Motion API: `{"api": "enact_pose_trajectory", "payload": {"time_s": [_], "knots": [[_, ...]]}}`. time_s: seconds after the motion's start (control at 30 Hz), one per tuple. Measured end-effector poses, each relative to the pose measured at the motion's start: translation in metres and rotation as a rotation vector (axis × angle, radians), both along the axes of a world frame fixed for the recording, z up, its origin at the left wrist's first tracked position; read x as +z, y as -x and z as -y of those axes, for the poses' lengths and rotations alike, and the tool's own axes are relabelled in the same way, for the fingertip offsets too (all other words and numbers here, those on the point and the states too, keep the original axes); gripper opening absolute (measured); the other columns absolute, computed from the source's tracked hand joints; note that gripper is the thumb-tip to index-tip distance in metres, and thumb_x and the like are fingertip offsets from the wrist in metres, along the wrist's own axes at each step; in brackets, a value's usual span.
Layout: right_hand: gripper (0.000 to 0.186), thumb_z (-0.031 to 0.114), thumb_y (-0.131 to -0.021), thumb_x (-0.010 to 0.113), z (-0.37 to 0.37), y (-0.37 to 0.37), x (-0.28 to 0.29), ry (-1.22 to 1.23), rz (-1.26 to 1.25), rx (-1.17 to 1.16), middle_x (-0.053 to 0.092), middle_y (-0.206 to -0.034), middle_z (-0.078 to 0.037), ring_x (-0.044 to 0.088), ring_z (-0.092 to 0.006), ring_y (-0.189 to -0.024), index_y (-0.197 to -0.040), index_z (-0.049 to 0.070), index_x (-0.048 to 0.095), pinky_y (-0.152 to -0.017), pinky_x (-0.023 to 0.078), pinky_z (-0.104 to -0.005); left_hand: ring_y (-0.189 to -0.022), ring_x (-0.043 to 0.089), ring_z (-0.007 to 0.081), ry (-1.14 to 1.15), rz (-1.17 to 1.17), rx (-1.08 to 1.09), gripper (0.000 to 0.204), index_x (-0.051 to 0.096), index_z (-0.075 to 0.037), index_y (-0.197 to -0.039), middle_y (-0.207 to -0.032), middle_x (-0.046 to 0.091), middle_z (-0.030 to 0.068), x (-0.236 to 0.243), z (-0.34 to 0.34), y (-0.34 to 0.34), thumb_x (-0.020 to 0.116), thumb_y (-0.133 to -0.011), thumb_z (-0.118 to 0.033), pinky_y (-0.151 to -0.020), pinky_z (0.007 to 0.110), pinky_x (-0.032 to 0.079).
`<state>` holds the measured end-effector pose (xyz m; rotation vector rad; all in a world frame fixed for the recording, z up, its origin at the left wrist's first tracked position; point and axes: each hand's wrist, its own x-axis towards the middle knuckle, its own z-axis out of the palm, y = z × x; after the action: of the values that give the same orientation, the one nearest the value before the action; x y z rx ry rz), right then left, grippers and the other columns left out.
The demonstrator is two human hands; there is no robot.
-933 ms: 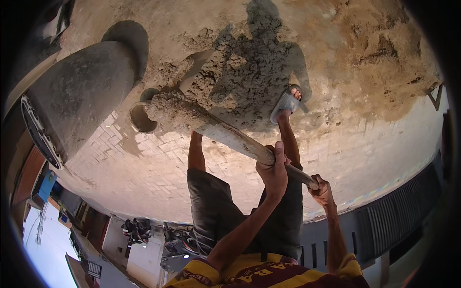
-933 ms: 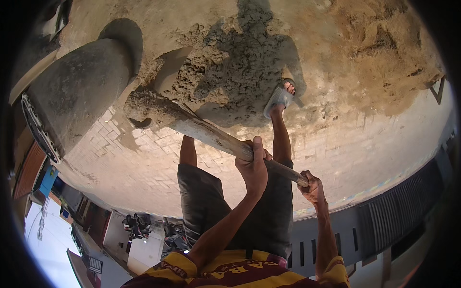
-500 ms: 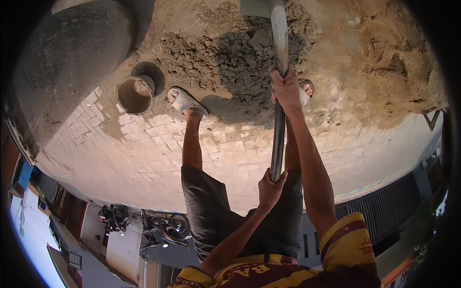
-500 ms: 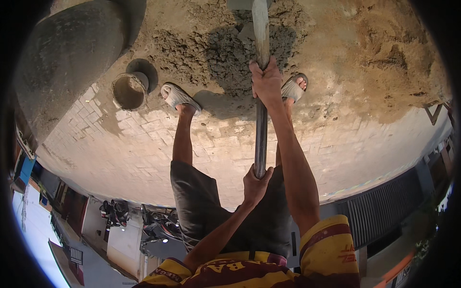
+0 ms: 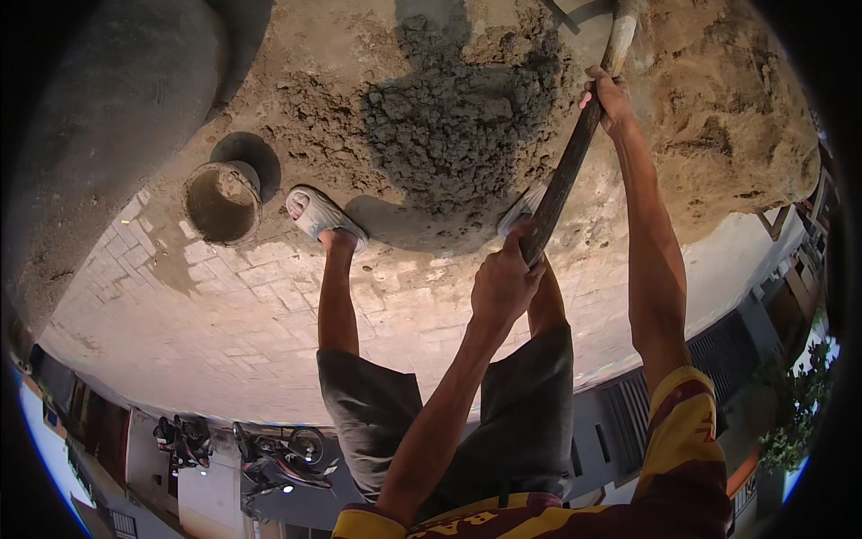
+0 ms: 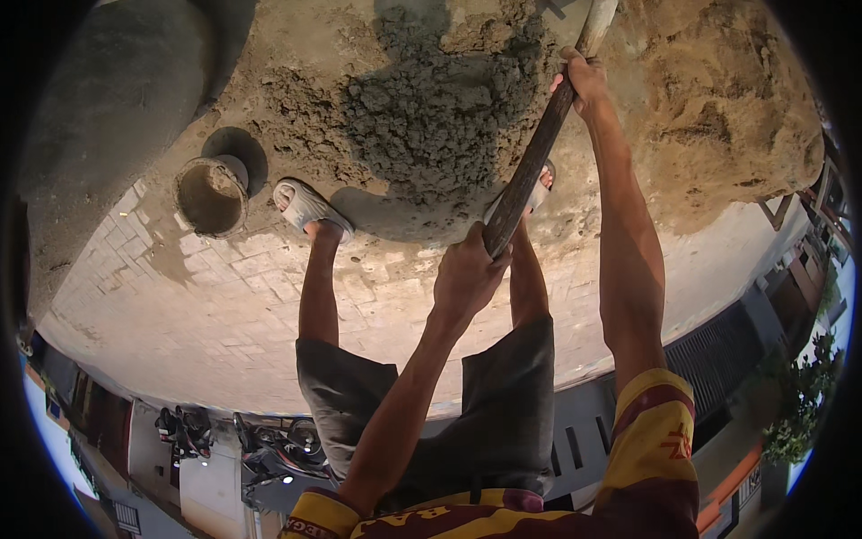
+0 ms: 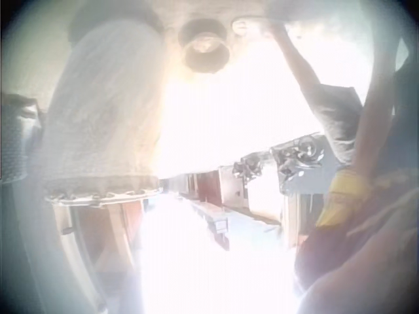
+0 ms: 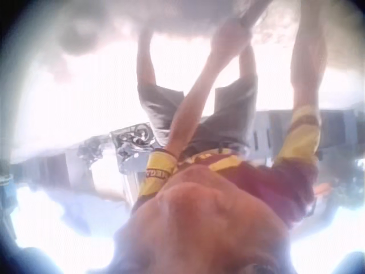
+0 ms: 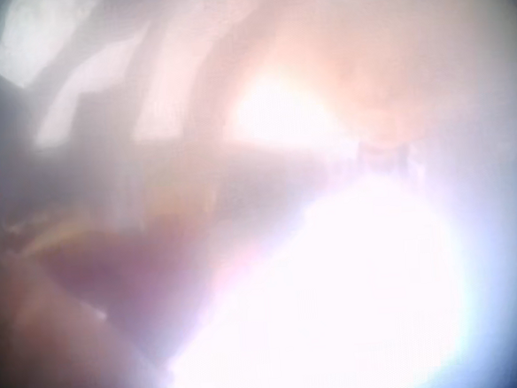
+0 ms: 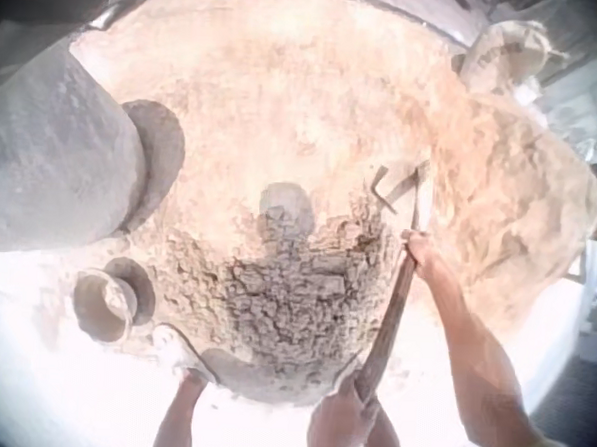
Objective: The person mixes cement with a hoe, carries a bucket of mortar, and installs floor tiles. They use a hammer and a red tile leveling tool to secure the tiles into place.
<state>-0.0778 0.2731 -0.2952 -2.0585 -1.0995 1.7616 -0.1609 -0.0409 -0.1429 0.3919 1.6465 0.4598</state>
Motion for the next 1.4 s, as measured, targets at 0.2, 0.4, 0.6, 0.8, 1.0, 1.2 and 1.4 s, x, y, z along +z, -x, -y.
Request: {"api": "enact_pose_trajectory", "payload": {"time_s": [0.2,0.4,0.6,0.8,1.0,1.2,1.4], "knots": [[0.013,0.010,-0.095,0.065,0.111,0.042,-0.034,0.249,0.145,-0.101,0.054,-0.070,-0.005,0.054,-0.0167,-0.052,-0.087,0.003,0.057,-0.049,0.049,-0.0374,-0.077,0.069,0.0504,0.081,-0.042,-0.101,0.033,0.054,0.003,-0.106,-0.074,0.068,0.0298,0.018,0.093,0.049,0.069,-0.094,-0.023,-0.067,0.057,0.055],[0.018,0.010,-0.098,0.063,0.280,0.075,0.056,0.228,-0.135,-0.184,0.054,-0.071,-0.009,0.059,-0.0218,-0.051,-0.094,0.002,0.048,-0.045,0.055,-0.0407,-0.067,0.070,0.0398,0.110,-0.081,-0.273,0.029,0.063,-0.004,-0.101,-0.070,0.066,0.0193,0.078,0.249,0.125,0.075,-0.091,-0.028,-0.062,0.045,0.054],[0.017,0.006,-0.096,0.062,0.353,0.099,0.210,0.145,-0.185,-0.340,0.053,-0.071,-0.007,0.058,-0.0211,-0.048,-0.102,0.003,0.046,-0.049,0.057,-0.0383,-0.057,0.066,0.0322,0.229,-0.110,-0.362,0.024,0.062,-0.006,-0.083,-0.069,0.066,0.0145,0.151,0.338,0.161,0.081,-0.077,-0.018,-0.055,0.040,0.054],[0.014,0.002,-0.093,0.059,0.302,0.071,0.129,0.344,-0.127,-0.194,0.052,-0.063,-0.008,0.058,-0.0212,-0.043,-0.084,0.002,0.049,-0.040,0.052,-0.0406,-0.063,0.071,0.0264,0.393,-0.058,-0.140,0.021,0.069,0.000,-0.090,-0.070,0.069,0.0170,0.185,0.236,0.090,0.077,-0.081,-0.018,-0.059,0.041,0.054],[0.019,0.011,-0.093,0.063,0.216,0.076,0.049,0.168,-0.036,0.011,0.055,-0.067,-0.006,0.058,-0.0176,-0.046,-0.079,0.003,0.053,-0.040,0.051,-0.0371,-0.068,0.072,0.0371,0.220,-0.058,0.073,0.028,0.068,0.001,-0.096,-0.070,0.068,0.0203,0.071,0.191,0.024,0.077,-0.084,-0.023,-0.064,0.046,0.055],[0.020,0.011,-0.092,0.065,0.179,0.078,0.037,0.029,0.186,0.074,0.054,-0.063,-0.005,0.056,-0.0164,-0.043,-0.084,0.004,0.048,-0.038,0.049,-0.0355,-0.065,0.070,0.0386,0.243,-0.056,0.115,0.026,0.066,0.000,-0.094,-0.067,0.066,0.0196,0.040,0.169,-0.003,0.075,-0.086,-0.023,-0.061,0.046,0.053],[0.038,0.008,-0.092,0.061,0.345,0.015,0.069,0.313,0.076,0.168,0.054,-0.064,-0.009,0.059,-0.0208,-0.043,-0.119,-0.002,0.036,-0.038,0.050,-0.0367,-0.067,0.073,0.0389,0.379,-0.055,0.160,0.033,0.069,-0.002,-0.105,-0.070,0.069,0.0198,0.137,0.281,-0.072,0.076,-0.085,-0.027,-0.062,0.048,0.056]]}}
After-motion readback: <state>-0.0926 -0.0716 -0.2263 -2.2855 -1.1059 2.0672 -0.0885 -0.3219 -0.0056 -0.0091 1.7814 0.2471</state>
